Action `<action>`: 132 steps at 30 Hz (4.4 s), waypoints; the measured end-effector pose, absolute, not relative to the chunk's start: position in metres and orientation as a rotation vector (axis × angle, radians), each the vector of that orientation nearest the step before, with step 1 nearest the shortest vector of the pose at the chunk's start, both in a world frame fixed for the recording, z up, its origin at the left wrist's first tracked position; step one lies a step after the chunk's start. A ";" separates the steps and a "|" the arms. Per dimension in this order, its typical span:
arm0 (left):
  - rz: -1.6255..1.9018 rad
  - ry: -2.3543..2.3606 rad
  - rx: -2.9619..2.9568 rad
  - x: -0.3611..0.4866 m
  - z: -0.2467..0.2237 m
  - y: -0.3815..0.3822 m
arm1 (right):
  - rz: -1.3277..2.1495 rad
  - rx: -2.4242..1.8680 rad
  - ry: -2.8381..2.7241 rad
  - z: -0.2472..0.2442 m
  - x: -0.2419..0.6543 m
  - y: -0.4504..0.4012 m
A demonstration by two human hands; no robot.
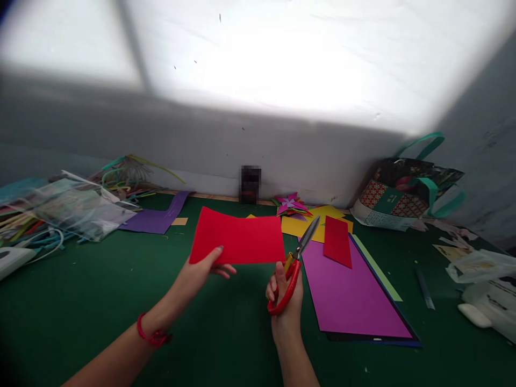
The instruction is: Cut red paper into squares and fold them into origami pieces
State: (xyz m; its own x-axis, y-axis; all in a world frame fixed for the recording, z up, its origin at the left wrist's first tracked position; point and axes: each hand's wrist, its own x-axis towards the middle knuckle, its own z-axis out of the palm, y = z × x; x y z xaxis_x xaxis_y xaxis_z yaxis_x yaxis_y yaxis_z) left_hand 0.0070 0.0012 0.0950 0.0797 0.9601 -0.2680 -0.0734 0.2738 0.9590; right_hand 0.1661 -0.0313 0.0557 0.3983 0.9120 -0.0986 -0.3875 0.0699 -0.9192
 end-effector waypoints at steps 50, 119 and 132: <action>1.129 1.391 1.257 0.003 0.119 -0.007 | 1.556 -1.620 -1.069 0.035 0.125 -0.052; 1.151 1.340 1.278 0.003 0.115 -0.008 | 1.439 -1.726 -1.151 0.051 0.124 -0.060; 1.146 1.319 1.275 0.002 0.113 -0.008 | 1.405 -1.758 -1.102 0.051 0.125 -0.059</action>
State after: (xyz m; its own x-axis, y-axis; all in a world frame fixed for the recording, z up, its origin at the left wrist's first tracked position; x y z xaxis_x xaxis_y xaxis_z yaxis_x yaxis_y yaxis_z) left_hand 0.0024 -0.0076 0.1130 -0.0172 0.9997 -0.0195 0.1203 0.0214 0.9925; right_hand 0.1249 -0.0588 0.0510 0.0832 0.8897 -0.4489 0.2242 -0.4557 -0.8615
